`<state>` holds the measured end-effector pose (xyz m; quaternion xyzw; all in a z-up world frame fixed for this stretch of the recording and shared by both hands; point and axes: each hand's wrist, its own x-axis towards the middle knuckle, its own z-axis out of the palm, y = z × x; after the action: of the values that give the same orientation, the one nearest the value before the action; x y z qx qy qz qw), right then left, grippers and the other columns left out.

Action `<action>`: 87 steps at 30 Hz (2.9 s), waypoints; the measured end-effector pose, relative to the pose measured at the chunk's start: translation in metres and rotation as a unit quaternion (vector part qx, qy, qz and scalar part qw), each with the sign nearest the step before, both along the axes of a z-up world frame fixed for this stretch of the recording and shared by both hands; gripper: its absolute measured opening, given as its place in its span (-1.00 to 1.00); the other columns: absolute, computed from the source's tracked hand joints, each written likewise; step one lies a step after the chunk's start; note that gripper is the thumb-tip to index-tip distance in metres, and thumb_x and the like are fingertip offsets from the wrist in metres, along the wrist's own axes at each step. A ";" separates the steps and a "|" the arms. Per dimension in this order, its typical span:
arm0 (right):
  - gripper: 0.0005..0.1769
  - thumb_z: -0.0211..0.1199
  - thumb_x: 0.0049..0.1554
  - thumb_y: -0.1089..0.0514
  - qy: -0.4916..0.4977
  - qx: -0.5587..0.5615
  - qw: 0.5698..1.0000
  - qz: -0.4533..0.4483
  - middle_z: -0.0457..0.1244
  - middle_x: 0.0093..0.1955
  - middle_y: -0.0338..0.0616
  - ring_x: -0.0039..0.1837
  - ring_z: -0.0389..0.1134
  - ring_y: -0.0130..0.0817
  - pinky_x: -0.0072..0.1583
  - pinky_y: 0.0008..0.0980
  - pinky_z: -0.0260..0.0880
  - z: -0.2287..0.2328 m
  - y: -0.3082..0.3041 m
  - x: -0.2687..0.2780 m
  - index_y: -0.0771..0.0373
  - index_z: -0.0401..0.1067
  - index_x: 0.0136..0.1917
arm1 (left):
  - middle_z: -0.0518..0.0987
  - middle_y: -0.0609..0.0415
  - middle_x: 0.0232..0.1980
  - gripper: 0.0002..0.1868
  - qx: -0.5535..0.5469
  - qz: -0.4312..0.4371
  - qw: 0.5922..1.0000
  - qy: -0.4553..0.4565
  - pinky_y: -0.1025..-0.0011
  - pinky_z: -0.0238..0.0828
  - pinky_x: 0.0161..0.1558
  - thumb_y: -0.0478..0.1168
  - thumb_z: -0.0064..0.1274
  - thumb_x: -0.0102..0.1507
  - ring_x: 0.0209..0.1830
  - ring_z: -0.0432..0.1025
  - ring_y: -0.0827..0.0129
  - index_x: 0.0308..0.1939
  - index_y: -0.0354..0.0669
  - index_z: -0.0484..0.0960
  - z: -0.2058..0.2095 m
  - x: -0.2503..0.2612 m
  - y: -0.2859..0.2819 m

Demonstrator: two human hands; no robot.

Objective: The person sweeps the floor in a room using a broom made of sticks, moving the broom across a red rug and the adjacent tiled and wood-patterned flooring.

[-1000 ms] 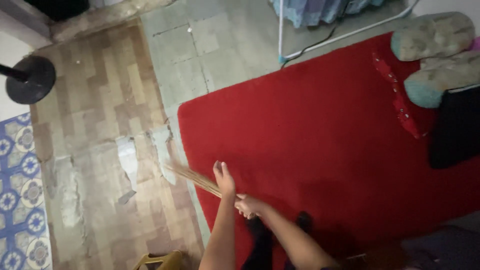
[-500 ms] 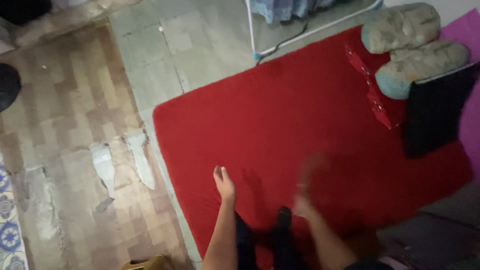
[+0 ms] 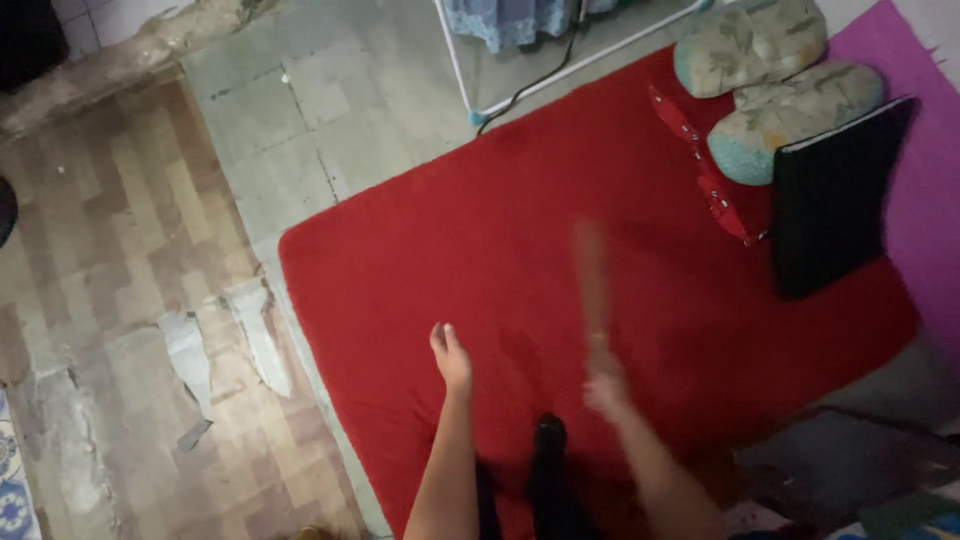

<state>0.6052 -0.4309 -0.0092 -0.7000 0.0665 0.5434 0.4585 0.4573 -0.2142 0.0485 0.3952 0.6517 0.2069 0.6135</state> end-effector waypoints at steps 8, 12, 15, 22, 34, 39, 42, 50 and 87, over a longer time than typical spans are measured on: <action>-0.75 0.11 0.31 0.02 0.299 0.109 0.948 0.019 0.04 -0.46 -0.32 -0.49 0.04 -0.45 -0.44 -0.38 0.05 -0.034 -0.043 0.006 0.04 0.28 -0.22 | 0.27 -0.11 0.54 -0.37 0.070 0.005 0.996 -0.055 0.24 0.12 0.46 0.05 -0.18 0.43 0.53 0.20 0.13 0.49 -0.23 0.23 -0.082 0.027 -0.046; -0.58 0.07 0.34 -0.04 0.199 0.041 0.894 0.399 0.31 -0.26 -0.25 -0.37 0.25 -0.52 -0.36 -0.47 0.25 -0.017 0.029 -0.049 0.12 0.28 0.40 | 0.27 -0.14 0.53 -0.39 0.101 -0.009 0.993 -0.066 0.25 0.11 0.46 0.01 -0.18 0.44 0.52 0.20 0.13 0.47 -0.27 0.24 -0.094 0.045 -0.061; -0.57 0.08 0.28 -0.06 0.188 0.081 0.916 0.344 0.34 -0.24 -0.17 -0.37 0.28 -0.47 -0.37 -0.45 0.27 -0.006 0.031 -0.042 0.04 0.27 0.38 | 0.31 -0.15 0.51 -0.40 0.112 -0.014 0.992 -0.060 0.25 0.13 0.45 0.01 -0.18 0.43 0.50 0.23 0.13 0.46 -0.28 0.27 -0.082 0.058 -0.062; -0.62 -0.03 0.34 -0.04 -0.092 -0.138 0.986 0.015 0.25 -0.20 -0.11 -0.25 0.26 -0.30 -0.22 -0.23 0.33 -0.007 -0.075 0.101 0.14 0.29 0.34 | 0.23 -0.09 0.54 -0.39 0.049 -0.029 0.996 -0.064 0.25 0.09 0.46 0.02 -0.22 0.44 0.52 0.16 0.18 0.50 -0.22 0.19 -0.072 0.074 -0.068; -0.50 -0.06 0.33 -0.29 0.073 -0.036 0.928 0.362 0.15 -0.34 -0.29 -0.42 0.09 -0.48 -0.40 -0.41 0.13 -0.062 0.038 0.083 -0.14 0.27 0.43 | 0.32 -0.16 0.51 -0.38 0.109 -0.073 0.990 -0.047 0.25 0.15 0.44 0.03 -0.16 0.44 0.50 0.24 0.14 0.47 -0.27 0.24 -0.117 0.095 -0.109; -0.61 -0.01 0.27 -0.07 0.021 0.073 0.987 0.139 0.16 -0.36 -0.34 -0.46 0.10 -0.49 -0.44 -0.40 0.15 -0.053 -0.012 0.057 -0.08 0.30 0.35 | 0.31 -0.16 0.51 -0.38 0.115 -0.093 0.988 -0.048 0.23 0.14 0.44 0.02 -0.15 0.44 0.51 0.22 0.12 0.48 -0.27 0.23 -0.087 0.108 -0.094; -0.69 -0.03 0.27 -0.03 -0.073 -0.027 0.994 -0.077 0.07 -0.44 -0.33 -0.51 0.04 -0.47 -0.48 -0.38 0.07 -0.038 -0.079 0.079 -0.12 0.27 0.28 | 0.27 -0.12 0.52 -0.38 0.084 -0.082 0.992 -0.054 0.25 0.15 0.44 0.02 -0.18 0.42 0.51 0.21 0.14 0.48 -0.23 0.22 -0.080 0.113 -0.085; -0.74 0.18 0.26 -0.03 0.165 -0.046 0.985 0.033 0.04 -0.47 -0.25 -0.52 0.05 -0.35 -0.48 -0.32 0.05 -0.052 -0.073 0.055 0.15 0.25 0.03 | 0.34 -0.15 0.48 -0.38 0.064 -0.088 0.992 -0.069 0.23 0.18 0.44 0.03 -0.13 0.42 0.48 0.26 0.11 0.46 -0.25 0.25 -0.113 0.129 -0.124; -0.32 -0.34 0.28 0.22 0.039 -0.137 0.871 -0.471 0.35 -0.11 -0.24 -0.42 -0.08 -0.40 -0.38 -0.39 -0.03 -0.005 -0.136 0.045 -0.36 -0.12 0.57 | 0.17 -0.05 0.58 -0.35 0.022 -0.074 0.995 -0.063 0.20 0.03 0.49 0.08 -0.21 0.42 0.58 0.07 0.17 0.53 -0.13 0.15 -0.034 0.064 -0.084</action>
<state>0.6498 -0.5672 -0.0138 -0.6194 0.4798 0.2752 0.5571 0.5211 -0.2983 0.0147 0.4418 0.5762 0.1992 0.6581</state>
